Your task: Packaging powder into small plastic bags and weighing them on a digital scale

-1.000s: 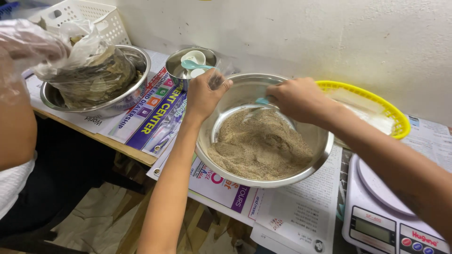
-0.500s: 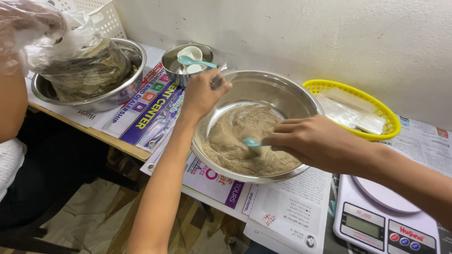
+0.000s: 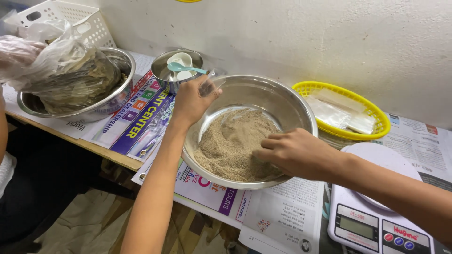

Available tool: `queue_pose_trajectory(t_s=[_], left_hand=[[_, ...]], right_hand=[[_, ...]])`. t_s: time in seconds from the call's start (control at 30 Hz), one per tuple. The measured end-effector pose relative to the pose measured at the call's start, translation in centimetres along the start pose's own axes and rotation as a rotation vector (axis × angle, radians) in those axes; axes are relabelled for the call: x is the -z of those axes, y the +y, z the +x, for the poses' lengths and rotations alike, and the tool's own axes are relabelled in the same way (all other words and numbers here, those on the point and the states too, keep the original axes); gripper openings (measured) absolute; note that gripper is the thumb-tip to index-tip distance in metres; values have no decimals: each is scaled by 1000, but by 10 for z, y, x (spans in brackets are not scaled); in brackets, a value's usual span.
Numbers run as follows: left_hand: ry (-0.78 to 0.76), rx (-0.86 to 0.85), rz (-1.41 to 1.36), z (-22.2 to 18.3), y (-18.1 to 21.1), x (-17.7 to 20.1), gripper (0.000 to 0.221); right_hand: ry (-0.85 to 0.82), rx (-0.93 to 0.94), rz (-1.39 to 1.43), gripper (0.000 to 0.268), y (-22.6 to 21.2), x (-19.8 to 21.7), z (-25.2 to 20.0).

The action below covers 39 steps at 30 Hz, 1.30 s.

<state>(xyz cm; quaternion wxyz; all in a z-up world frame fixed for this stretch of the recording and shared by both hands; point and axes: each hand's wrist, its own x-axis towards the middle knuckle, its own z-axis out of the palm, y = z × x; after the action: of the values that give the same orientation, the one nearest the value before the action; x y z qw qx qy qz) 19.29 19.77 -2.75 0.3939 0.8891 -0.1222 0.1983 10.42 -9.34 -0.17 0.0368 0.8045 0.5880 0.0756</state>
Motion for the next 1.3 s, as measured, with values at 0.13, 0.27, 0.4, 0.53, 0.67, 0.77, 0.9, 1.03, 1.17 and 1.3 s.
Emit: queue_pose_trajectory(t_s=[0.13,0.27,0.4,0.53,0.67,0.77,0.9,1.03,1.17,1.3], left_hand=[[-11,4,10,1,2,0,28],[-5,-3,34,2,4,0,28],[16,6,13,2,-3,-2,21],[59,-14,22,2,-1,-1,23],[42,-25,68,-4,16,4,26],[-5,-47,106,-4,22,5,25],[28,-74,118,-5,12,-2,26],[39,-25,117,-2,-5,-9,28],[55,36,44,-4,8,-1,39],[26,50,65,-5,8,-1,43]], right_hand=[[-39,-61,32,19,12,13,14],[66,-296,69,17,21,49,23],[110,-411,-12,17,47,41,33],[161,-422,-59,18,60,-1,48],[82,-448,157,20,23,7,47],[49,-430,194,18,5,18,34],[130,-456,202,21,4,32,26],[186,-535,52,16,41,-2,38],[175,-608,67,17,54,-36,63],[67,-583,416,24,16,-7,64]])
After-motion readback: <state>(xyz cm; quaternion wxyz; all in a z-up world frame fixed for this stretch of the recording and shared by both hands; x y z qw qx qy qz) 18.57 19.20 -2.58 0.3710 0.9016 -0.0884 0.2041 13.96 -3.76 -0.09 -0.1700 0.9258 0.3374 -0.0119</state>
